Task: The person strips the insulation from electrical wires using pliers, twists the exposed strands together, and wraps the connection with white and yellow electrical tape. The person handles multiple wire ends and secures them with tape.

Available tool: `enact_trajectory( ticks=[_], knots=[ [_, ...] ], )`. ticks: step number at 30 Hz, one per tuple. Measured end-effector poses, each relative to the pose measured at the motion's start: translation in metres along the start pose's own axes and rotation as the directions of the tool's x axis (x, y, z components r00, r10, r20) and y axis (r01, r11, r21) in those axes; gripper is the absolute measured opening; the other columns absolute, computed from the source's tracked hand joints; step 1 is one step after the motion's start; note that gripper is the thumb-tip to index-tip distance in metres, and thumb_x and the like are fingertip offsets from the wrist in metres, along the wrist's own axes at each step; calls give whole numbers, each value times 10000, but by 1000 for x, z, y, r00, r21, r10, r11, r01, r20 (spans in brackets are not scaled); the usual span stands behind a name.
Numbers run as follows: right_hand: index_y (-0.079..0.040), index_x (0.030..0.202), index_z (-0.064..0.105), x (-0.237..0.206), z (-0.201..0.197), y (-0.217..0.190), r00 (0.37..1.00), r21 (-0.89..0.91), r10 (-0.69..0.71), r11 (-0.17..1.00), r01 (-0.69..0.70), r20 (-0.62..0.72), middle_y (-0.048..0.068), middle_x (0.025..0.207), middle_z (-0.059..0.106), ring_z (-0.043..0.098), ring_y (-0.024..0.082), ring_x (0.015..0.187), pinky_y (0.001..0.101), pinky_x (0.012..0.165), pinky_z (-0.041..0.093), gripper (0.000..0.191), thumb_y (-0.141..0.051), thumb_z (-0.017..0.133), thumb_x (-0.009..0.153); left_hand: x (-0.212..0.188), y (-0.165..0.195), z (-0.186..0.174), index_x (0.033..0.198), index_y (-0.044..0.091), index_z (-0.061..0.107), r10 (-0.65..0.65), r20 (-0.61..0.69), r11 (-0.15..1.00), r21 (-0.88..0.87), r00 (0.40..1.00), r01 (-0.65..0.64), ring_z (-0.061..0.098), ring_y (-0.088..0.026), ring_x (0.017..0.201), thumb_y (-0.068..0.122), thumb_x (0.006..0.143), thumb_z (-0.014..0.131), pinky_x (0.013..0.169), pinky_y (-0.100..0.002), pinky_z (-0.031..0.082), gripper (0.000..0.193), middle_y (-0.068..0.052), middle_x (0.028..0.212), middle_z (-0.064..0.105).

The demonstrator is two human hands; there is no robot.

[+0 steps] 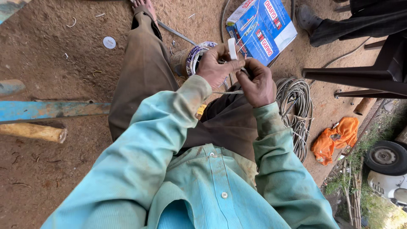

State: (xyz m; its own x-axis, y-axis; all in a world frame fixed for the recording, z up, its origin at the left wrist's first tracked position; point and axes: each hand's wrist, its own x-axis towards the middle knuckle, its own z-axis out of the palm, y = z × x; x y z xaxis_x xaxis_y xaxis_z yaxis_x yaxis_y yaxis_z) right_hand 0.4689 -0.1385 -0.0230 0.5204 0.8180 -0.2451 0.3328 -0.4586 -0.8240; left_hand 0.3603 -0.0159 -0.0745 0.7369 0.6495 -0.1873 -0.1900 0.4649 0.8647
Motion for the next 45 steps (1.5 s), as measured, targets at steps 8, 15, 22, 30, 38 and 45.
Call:
enact_trajectory(
  ticks=[8, 15, 22, 30, 38, 45],
  knots=[
    [26, 1069, 740, 4, 23, -8, 898, -178, -347, 935, 308, -271, 97, 900, 749, 681, 93, 803, 284, 709, 568, 166, -98, 795, 974, 21, 10, 5, 1084, 46, 665, -467, -274, 650, 538, 841, 536, 684, -276, 974, 453, 867, 770, 831, -384, 522, 473, -183, 1119, 720],
    [29, 984, 728, 12, 1, -10, 999, -172, 46, 984, -51, -29, -4, 690, 650, 562, 48, 613, 258, 544, 453, 196, -162, 688, 998, -28, 4, 1, 886, 19, 704, 95, -212, 686, 722, 973, 90, 674, -274, 791, 430, 831, 792, 667, -422, 530, 424, -201, 947, 687],
    [25, 1032, 726, 17, 3, -10, 999, 49, 19, 999, -21, 44, -52, 735, 576, 481, 32, 698, 241, 616, 409, 216, -178, 651, 1029, -8, 13, -18, 1023, 39, 717, -388, 80, 807, -452, 918, 380, 513, -68, 494, 279, 886, 799, 387, -246, 373, 288, -17, 735, 687],
    [25, 1007, 717, 5, 12, -18, 974, -143, -199, 973, 182, -113, 13, 813, 704, 620, 39, 751, 244, 668, 529, 132, -71, 763, 929, 10, 12, 6, 1013, -25, 816, -235, -39, 962, 132, 971, 238, 729, -112, 740, 260, 892, 823, 635, -271, 595, 310, -95, 880, 809],
    [15, 996, 748, 4, 18, -26, 974, -193, -157, 973, 124, -165, 63, 753, 687, 590, 74, 652, 284, 591, 477, 125, -108, 751, 975, 7, 17, 3, 989, 131, 790, -87, -84, 559, 821, 993, 118, 688, -275, 915, 267, 991, 650, 821, -441, 542, 196, -149, 1027, 725],
    [16, 993, 708, 21, 5, -22, 998, 41, -57, 998, 56, 27, 21, 801, 664, 566, 59, 746, 268, 664, 486, 173, -144, 658, 1038, -23, 24, 1, 998, 51, 787, -431, -71, 900, -105, 900, 423, 519, -175, 608, 236, 882, 780, 526, -346, 368, 218, -33, 734, 635]
  ],
)
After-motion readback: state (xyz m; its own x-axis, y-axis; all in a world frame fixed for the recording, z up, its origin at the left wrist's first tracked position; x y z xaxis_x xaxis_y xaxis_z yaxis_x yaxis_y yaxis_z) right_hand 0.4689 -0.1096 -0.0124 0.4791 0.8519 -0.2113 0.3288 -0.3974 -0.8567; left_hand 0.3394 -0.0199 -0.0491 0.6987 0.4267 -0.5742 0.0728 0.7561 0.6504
